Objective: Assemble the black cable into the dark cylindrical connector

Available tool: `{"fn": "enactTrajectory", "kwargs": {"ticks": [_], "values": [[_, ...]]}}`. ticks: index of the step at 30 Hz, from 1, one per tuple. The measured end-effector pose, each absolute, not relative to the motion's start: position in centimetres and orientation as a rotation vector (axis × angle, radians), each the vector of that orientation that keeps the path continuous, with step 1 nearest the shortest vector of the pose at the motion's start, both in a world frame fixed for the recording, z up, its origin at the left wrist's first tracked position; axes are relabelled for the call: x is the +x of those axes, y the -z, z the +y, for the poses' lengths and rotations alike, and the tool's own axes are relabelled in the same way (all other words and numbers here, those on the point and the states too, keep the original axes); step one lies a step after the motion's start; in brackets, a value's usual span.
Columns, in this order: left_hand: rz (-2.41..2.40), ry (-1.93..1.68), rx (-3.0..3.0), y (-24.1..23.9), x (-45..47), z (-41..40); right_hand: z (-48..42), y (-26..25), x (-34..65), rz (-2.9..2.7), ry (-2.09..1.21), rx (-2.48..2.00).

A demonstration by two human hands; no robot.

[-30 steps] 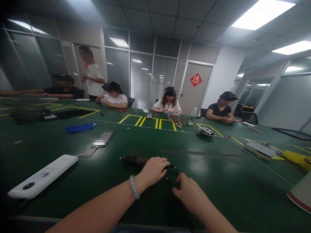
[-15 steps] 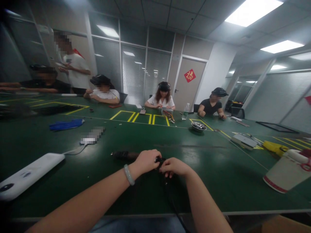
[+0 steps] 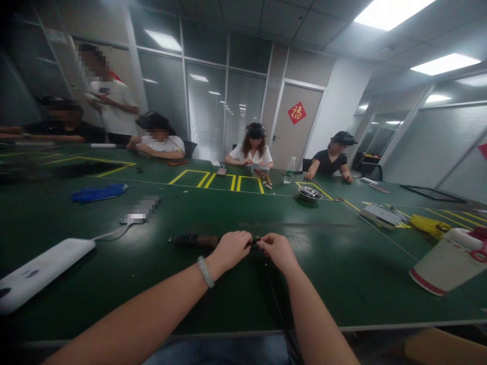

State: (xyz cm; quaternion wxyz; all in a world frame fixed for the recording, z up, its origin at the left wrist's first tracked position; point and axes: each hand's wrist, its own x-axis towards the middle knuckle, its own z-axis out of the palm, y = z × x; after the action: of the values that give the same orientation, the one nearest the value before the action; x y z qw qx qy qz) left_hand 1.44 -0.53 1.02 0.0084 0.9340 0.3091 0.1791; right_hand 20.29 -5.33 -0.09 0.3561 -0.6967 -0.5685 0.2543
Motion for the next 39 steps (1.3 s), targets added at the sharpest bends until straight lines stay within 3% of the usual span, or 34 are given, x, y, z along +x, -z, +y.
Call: {"fn": "enactTrajectory", "kwargs": {"ticks": [11, 30, 39], "values": [[0.932, -0.656, 2.764, -0.9, 1.1, -0.3, -6.3, -0.7, 18.7, -1.707, -0.264, -1.957], [0.928, -0.665, 2.775, -0.6, 1.0, 0.0, -6.3, -1.1, 17.7, -1.8, -0.252, -1.978], [0.951, -0.618, 2.819, -0.4, 1.2, 0.0, -6.3, -1.3, 16.8, -2.041, 0.122, -2.056]]}}
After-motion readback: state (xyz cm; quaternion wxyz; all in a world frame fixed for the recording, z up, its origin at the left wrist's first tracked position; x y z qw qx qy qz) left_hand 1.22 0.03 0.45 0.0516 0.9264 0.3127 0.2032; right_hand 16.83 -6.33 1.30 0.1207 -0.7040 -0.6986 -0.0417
